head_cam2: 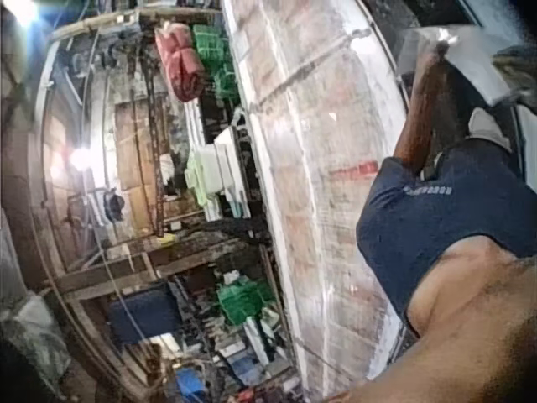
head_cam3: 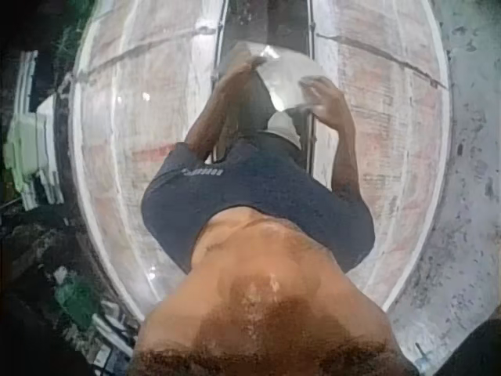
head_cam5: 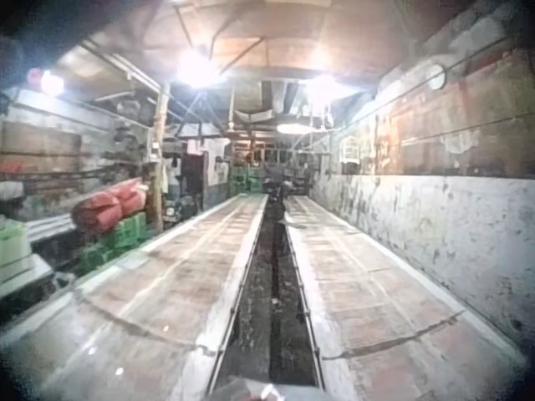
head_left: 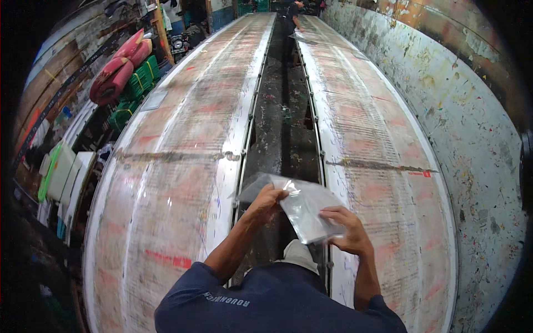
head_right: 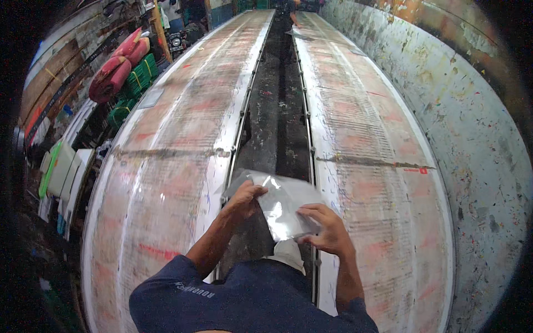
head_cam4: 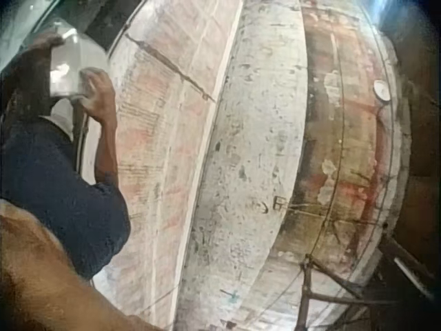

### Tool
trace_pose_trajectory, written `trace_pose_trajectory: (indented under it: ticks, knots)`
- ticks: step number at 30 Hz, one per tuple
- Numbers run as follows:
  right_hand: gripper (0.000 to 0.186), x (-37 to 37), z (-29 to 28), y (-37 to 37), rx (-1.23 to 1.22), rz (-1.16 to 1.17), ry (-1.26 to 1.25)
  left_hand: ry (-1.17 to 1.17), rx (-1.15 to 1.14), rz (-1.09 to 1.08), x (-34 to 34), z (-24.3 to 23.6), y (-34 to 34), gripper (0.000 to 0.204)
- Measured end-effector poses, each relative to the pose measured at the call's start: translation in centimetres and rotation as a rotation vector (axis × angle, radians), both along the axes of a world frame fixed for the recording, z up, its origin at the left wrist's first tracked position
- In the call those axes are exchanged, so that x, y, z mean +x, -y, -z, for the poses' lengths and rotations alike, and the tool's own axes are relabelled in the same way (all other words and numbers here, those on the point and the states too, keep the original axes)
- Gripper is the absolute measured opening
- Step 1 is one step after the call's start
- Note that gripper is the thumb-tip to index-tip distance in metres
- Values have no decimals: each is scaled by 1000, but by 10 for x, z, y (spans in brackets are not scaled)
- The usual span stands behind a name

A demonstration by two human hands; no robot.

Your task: The person marks registration guides along a long printing table and then positions transparent film sheets onto the marked sections, smoothing them down by hand.

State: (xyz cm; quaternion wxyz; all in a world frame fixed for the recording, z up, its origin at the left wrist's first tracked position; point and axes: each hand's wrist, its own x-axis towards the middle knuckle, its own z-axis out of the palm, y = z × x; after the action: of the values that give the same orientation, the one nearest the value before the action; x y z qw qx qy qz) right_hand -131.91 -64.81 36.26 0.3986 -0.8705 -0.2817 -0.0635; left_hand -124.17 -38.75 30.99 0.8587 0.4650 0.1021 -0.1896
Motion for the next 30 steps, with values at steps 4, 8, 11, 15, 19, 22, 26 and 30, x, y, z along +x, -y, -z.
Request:
trace_pose_trajectory:
  ticks: [4, 8, 11, 15, 19, 22, 26, 30]
  knots:
    - [81, 145, 51, 17, 328, 46, -179, 242, 4, 28, 142, 18, -20, 27]
    - [73, 311, 111, 25, 509, 363, -410, 357, 100, 46, 251, -27, -16, 34]
    - [58, 417, 135, 13, 857, 262, -891, 315, 257, 66, 349, -14, -31, 43]
    - [41, 543, 91, -9, 1014, 95, -1050, 365, 362, -29, 456, -15, -49, 43]
    - [36, 678, 110, -13, 944, 14, -1022, 310, 334, -148, 553, -15, -61, 35]
    - [32, 775, 143, -12, 934, 45, -1100, 252, 250, -141, 641, -14, -64, 30]
    - [29, 892, 161, -20, 868, 71, -1077, 281, 337, -134, 776, 19, -84, 27]
    - [34, 1007, 133, -27, 865, 69, -890, 261, 334, -69, 915, -9, -77, 26]
